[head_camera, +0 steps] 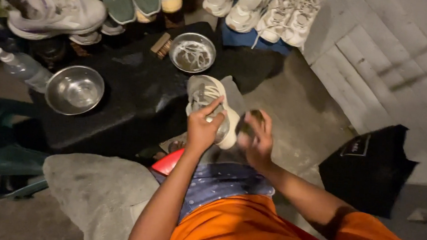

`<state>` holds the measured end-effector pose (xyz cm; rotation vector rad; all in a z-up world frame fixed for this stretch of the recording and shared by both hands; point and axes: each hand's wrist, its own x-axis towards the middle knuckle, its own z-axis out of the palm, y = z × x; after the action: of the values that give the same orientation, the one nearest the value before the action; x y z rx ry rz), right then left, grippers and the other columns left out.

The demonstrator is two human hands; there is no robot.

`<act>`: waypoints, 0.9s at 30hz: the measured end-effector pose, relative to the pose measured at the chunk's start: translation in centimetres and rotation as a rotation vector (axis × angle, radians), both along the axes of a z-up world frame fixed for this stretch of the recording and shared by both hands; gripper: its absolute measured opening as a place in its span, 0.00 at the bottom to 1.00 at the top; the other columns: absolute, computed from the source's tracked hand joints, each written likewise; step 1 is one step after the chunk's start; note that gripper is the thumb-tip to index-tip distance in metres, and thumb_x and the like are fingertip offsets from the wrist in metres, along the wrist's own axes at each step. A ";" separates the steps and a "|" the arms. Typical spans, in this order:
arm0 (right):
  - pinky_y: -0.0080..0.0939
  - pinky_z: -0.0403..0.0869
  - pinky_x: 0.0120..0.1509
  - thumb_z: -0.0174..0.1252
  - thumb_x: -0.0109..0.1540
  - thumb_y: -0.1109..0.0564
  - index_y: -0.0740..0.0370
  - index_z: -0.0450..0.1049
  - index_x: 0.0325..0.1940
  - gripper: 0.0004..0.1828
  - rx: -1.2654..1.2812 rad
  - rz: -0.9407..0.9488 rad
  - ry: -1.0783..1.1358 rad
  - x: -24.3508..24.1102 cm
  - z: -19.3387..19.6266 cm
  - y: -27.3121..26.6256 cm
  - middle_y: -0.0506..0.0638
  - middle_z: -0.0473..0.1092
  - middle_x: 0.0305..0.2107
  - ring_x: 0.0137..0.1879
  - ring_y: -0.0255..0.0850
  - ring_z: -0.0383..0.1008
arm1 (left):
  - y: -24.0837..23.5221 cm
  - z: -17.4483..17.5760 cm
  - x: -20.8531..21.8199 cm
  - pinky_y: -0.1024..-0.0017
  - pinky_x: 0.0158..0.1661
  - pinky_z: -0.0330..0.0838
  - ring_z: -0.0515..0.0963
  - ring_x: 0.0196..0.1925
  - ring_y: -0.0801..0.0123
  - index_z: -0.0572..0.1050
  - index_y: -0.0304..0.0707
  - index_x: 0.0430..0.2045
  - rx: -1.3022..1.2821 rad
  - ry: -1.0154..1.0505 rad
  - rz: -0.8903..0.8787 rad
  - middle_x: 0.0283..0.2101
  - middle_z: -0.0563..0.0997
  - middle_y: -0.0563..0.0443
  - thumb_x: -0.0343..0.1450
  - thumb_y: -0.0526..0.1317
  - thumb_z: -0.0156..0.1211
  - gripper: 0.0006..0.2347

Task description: The person scrubs a white sneaker using a brush and a cleaning solution from a metal bowl. They repeatedly dip the brush into the solution and scrub the shoe's upper and sole, then wipe the shoe with a cloth.

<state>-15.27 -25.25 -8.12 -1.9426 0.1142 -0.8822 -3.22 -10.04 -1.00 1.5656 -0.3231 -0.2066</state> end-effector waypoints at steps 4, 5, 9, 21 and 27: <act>0.65 0.58 0.75 0.66 0.59 0.35 0.60 0.74 0.62 0.35 0.010 -0.003 -0.062 -0.8 0.8 0.9 0.66 0.52 0.68 0.71 0.65 0.59 | 0.5 0.3 -0.1 0.63 0.58 0.72 0.79 0.58 0.60 0.81 0.53 0.49 0.022 -0.011 0.008 0.48 0.84 0.42 0.64 0.36 0.67 0.18; 0.61 0.58 0.74 0.73 0.53 0.39 0.56 0.75 0.61 0.37 -0.049 0.087 -0.083 -1.4 0.5 0.8 0.65 0.50 0.68 0.70 0.61 0.60 | 0.5 0.1 -0.1 0.63 0.58 0.72 0.79 0.57 0.61 0.81 0.53 0.49 0.000 0.013 0.005 0.48 0.84 0.42 0.64 0.36 0.67 0.18; 0.54 0.60 0.75 0.60 0.66 0.52 0.62 0.71 0.67 0.25 0.041 -0.110 0.056 0.3 0.1 -0.2 0.62 0.63 0.60 0.68 0.55 0.66 | 0.8 0.6 -0.1 0.65 0.59 0.71 0.78 0.58 0.62 0.81 0.53 0.49 -0.048 -0.001 -0.030 0.48 0.85 0.44 0.65 0.35 0.66 0.17; 0.61 0.59 0.75 0.64 0.60 0.33 0.59 0.74 0.62 0.36 -0.033 0.063 -0.047 0.0 -1.4 0.0 0.67 0.55 0.66 0.71 0.62 0.61 | 1.5 -0.4 0.5 0.68 0.57 0.71 0.80 0.55 0.68 0.82 0.58 0.49 0.022 0.041 -0.042 0.47 0.86 0.48 0.64 0.39 0.69 0.18; 0.52 0.70 0.66 0.80 0.37 0.34 0.44 0.84 0.49 0.38 -0.425 0.201 -0.218 -0.9 1.1 0.6 0.70 0.57 0.63 0.64 0.61 0.67 | 1.6 -0.7 0.4 0.65 0.57 0.71 0.80 0.56 0.62 0.82 0.55 0.48 0.022 0.034 -0.050 0.47 0.85 0.44 0.64 0.38 0.70 0.17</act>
<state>-16.17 -24.67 -7.04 -2.1793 -0.4217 -1.0355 -2.82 -8.48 -1.74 1.5756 -0.3347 -0.2759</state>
